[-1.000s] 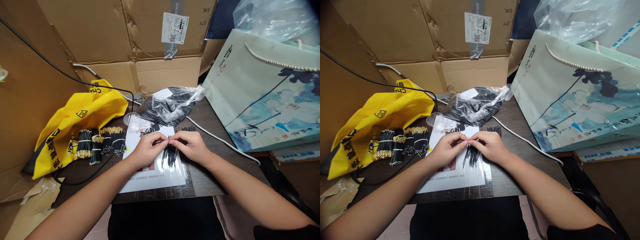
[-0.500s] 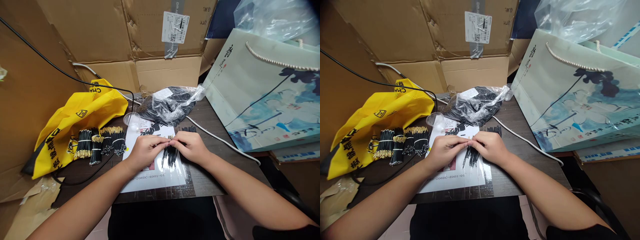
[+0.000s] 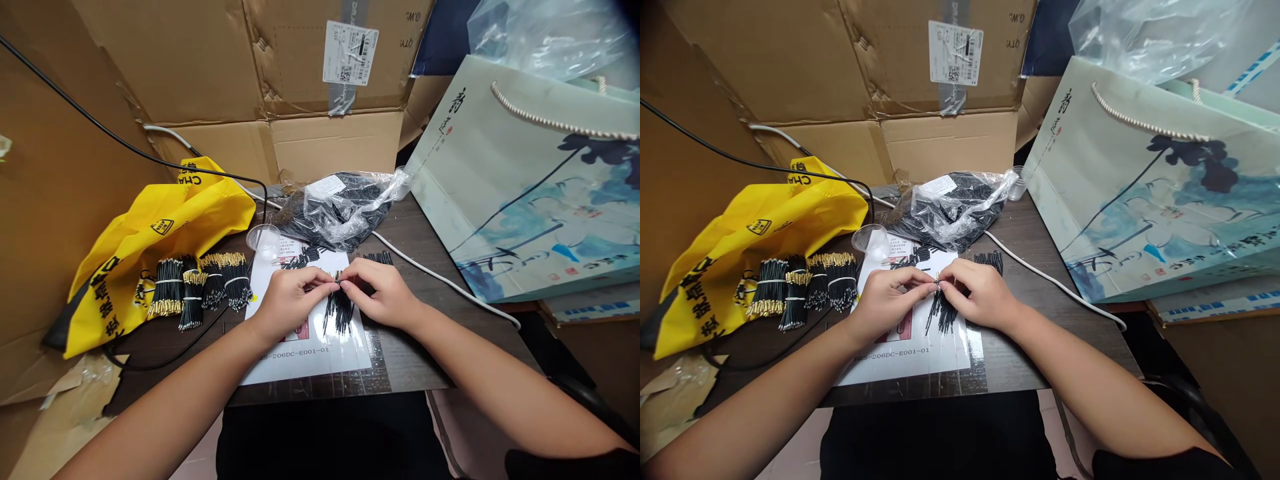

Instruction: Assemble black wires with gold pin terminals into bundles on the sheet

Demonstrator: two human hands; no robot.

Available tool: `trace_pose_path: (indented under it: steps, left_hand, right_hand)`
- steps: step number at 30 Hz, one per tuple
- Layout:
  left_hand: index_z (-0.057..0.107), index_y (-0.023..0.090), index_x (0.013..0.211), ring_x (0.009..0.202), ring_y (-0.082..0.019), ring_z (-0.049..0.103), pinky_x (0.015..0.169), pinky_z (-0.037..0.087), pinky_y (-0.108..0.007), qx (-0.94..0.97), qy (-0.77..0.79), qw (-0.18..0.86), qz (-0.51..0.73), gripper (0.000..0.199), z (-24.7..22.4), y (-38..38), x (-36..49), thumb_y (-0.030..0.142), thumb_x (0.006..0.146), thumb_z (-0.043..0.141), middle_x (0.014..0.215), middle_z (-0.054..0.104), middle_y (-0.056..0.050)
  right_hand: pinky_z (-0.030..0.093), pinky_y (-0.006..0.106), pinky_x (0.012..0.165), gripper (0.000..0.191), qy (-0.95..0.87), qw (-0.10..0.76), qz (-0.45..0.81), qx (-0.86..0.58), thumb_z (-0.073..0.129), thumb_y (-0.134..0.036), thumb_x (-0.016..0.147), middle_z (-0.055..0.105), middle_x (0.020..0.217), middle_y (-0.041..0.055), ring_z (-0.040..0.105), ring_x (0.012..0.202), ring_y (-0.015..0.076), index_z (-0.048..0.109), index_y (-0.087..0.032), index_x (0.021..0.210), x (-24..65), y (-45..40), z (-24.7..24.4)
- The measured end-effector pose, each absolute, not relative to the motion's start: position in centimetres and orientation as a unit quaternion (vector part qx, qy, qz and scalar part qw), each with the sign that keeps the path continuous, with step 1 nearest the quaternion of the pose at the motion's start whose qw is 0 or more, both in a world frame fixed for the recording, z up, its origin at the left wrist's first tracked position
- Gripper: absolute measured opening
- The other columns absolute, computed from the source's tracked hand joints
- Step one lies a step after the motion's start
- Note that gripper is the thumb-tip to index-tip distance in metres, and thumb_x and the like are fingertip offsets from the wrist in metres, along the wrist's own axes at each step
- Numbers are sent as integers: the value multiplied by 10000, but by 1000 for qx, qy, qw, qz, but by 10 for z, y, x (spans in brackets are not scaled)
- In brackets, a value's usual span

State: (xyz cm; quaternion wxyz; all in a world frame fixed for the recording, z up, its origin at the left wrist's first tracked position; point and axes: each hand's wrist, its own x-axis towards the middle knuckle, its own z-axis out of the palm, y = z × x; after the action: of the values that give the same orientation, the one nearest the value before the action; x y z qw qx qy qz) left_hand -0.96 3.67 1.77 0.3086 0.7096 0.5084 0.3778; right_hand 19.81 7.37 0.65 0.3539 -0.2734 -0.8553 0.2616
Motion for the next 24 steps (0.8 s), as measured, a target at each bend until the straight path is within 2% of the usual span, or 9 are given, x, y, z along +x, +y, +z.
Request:
trace_pose_path:
  steps: [11,18,24]
  left_hand:
    - [747,217,878,670,-109,675,648,499,-227,769,479,235,352,164,18,36,-12,336,891,635,782,753,13]
    - [743,219,855,699,-114,655,678,485,-240,755,482,279,347,167,21,36,-10,327,897,622,770,727,10]
    - [742,212,834,702,-114,571,677,449,-257,719,506,286,381,164,21,41,-12,351,862,661,791,654,-13]
  right_hand:
    - [455,288,682,130,-861,345,261,-267,518,-242,952,655,805,28,593,726,137,623,-197,890,198,74,5]
    - [437,279,683,169,-862,338,268,-266,512,-268,960,636,778,18,576,710,130,634,-190,873,198,74,4]
    - [428,284,693,206,-849,354,295,-259,492,-325,969,620,809,27,565,721,133,636,-179,956,202,75,5]
